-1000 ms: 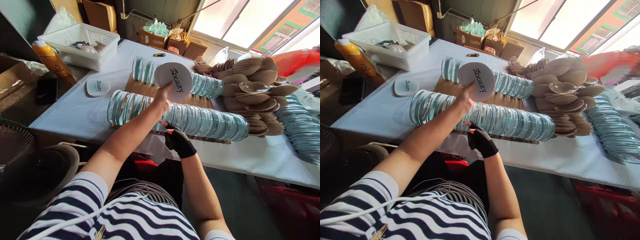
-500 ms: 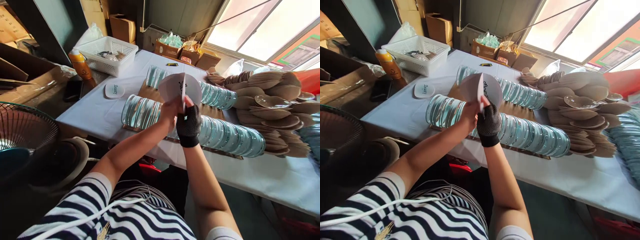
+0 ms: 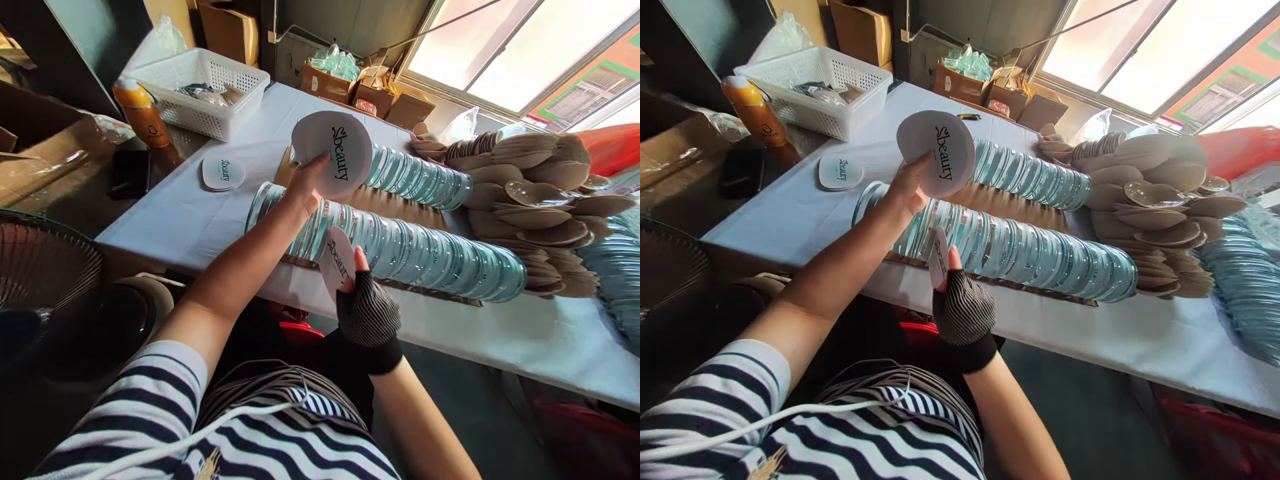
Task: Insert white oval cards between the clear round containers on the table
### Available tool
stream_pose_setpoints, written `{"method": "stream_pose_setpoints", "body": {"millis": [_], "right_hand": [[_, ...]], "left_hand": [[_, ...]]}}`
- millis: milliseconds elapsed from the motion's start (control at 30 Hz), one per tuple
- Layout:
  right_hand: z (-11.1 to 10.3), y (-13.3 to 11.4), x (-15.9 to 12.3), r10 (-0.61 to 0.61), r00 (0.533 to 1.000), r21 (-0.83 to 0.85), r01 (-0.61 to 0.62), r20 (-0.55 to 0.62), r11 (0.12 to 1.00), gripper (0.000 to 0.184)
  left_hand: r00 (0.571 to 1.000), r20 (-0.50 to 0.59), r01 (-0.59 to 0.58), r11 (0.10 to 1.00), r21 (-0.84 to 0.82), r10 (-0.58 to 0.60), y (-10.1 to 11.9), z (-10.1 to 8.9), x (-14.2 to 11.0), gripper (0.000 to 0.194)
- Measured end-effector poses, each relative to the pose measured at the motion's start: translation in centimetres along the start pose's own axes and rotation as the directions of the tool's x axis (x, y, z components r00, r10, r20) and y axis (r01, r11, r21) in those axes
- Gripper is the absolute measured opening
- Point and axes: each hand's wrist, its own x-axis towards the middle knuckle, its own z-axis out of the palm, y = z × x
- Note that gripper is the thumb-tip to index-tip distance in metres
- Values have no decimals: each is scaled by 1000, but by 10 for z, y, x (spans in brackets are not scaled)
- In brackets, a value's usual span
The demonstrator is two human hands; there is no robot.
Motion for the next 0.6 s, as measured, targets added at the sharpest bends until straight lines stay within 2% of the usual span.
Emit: {"method": "stream_pose_setpoints", "body": {"millis": [100,167,233,333,400,500,600], "right_hand": [[25,-9,35,55,993,-40,-51,101,998,61],[28,-10,47,96,983,-16,-95,156,995,61],[23,-9,46,118,975,93,-138,188,986,55],[19,-6,38,178,968,285,-223,175,932,32],[24,-7,39,216,962,320,-259,165,911,24],[36,-12,50,192,955,224,-243,224,944,23],[44,-16,56,126,950,80,-155,287,985,31]], "left_hand": [[999,-31,-15,1000,-5,15,1,1,-4,51],[999,-38,-17,1000,3,17,2,1,-5,48],[998,-54,-15,1000,10,15,2,1,-4,42],[998,-59,-11,1000,8,12,0,1,0,35],[999,-47,-19,1000,4,20,-1,1,0,35],[997,-66,-36,999,7,36,0,4,-5,39],[995,-95,-33,999,16,34,4,7,-10,47]]}}
